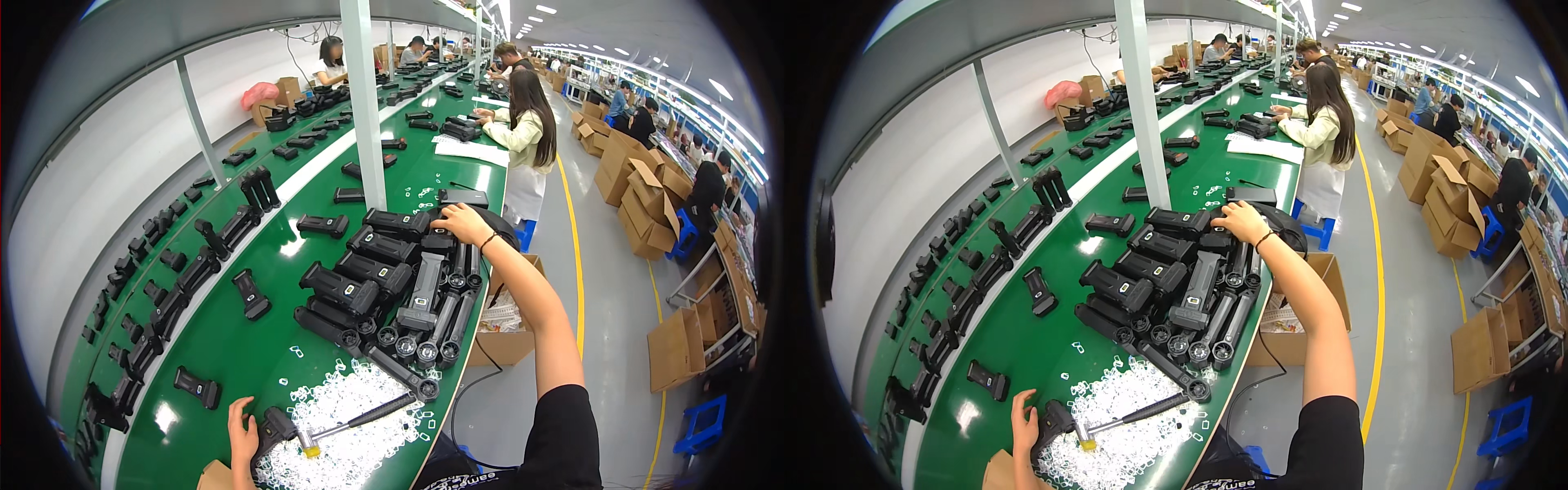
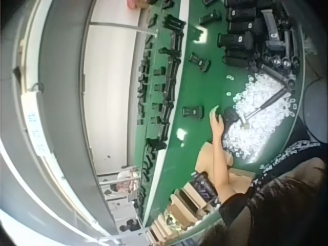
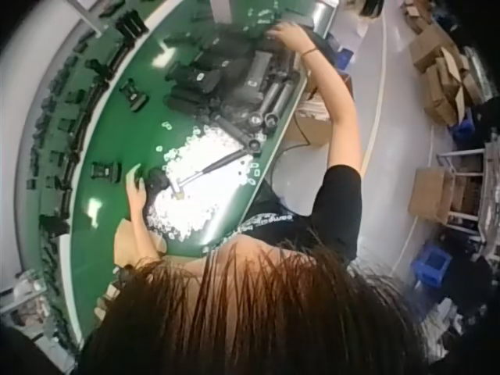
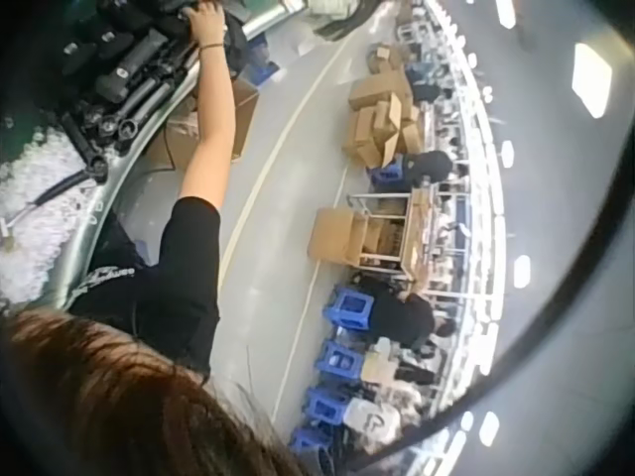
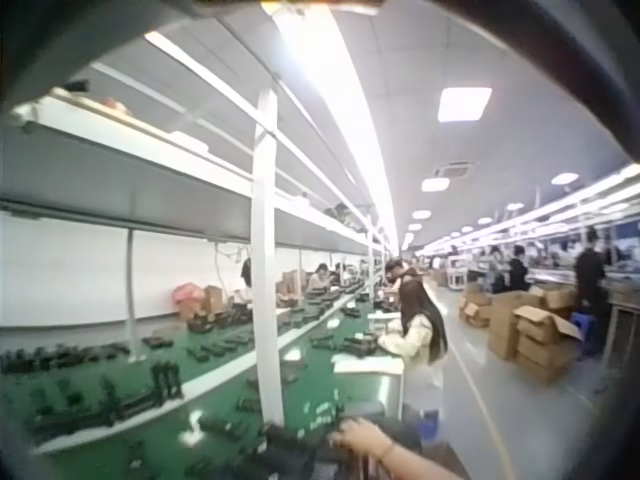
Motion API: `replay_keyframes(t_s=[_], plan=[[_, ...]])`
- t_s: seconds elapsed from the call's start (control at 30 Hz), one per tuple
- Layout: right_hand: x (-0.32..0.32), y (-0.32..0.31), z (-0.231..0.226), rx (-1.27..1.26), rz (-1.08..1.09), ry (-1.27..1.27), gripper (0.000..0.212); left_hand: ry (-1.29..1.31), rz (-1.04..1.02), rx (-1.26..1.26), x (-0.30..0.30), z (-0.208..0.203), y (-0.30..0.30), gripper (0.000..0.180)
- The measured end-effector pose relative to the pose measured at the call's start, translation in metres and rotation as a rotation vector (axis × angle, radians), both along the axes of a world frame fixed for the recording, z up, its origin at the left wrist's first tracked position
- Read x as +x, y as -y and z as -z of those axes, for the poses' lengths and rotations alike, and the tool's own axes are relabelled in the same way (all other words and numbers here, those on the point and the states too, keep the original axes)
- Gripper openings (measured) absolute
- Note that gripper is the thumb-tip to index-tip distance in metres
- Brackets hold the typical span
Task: Assemble small white washers onto black plastic frames using a hammer at a factory assembly line station.
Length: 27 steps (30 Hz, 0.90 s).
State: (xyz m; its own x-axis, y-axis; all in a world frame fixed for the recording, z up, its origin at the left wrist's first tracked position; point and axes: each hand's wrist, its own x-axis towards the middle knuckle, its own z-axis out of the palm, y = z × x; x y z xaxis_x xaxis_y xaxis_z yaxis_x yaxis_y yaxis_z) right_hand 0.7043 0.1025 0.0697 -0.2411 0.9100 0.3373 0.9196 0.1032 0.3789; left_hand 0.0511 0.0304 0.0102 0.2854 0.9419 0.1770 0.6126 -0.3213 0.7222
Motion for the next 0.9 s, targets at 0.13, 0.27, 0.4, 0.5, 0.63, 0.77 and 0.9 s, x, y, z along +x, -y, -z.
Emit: replay_keyframes(t_s=[0.13, 0.27, 0.4, 0.5, 0.63, 0.77, 0.9], plan=[[-0.001, -0.011, -0.007, -0.056, -0.017, 0.11, 0.028, 0.001, -0.012, -0.012, -0.006, 0.005, -0.002, 0.044], [-0.009, -0.002, -0.01, -0.038, -0.069, 0.127, 0.032, 0.0, -0.011, -0.009, -0.003, 0.0, 0.0, 0.04], [-0.018, 0.005, -0.015, -0.025, -0.105, 0.136, 0.036, -0.079, -0.002, 0.079, 0.006, -0.008, -0.001, 0.038], [-0.023, 0.009, -0.015, 0.007, -0.128, 0.133, 0.034, -0.094, 0.071, 0.133, 0.032, -0.03, 0.0, 0.036], [-0.025, 0.016, -0.016, 0.001, -0.099, 0.118, 0.032, -0.072, 0.233, 0.114, 0.095, -0.062, 0.009, 0.032], [-0.025, 0.015, -0.017, 0.012, -0.092, 0.118, 0.033, 0.078, 0.382, 0.086, 0.188, -0.072, 0.015, 0.035], [-0.027, 0.015, -0.015, -0.01, -0.07, 0.15, 0.035, 0.003, 0.444, 0.329, 0.312, -0.061, 0.012, 0.063]])
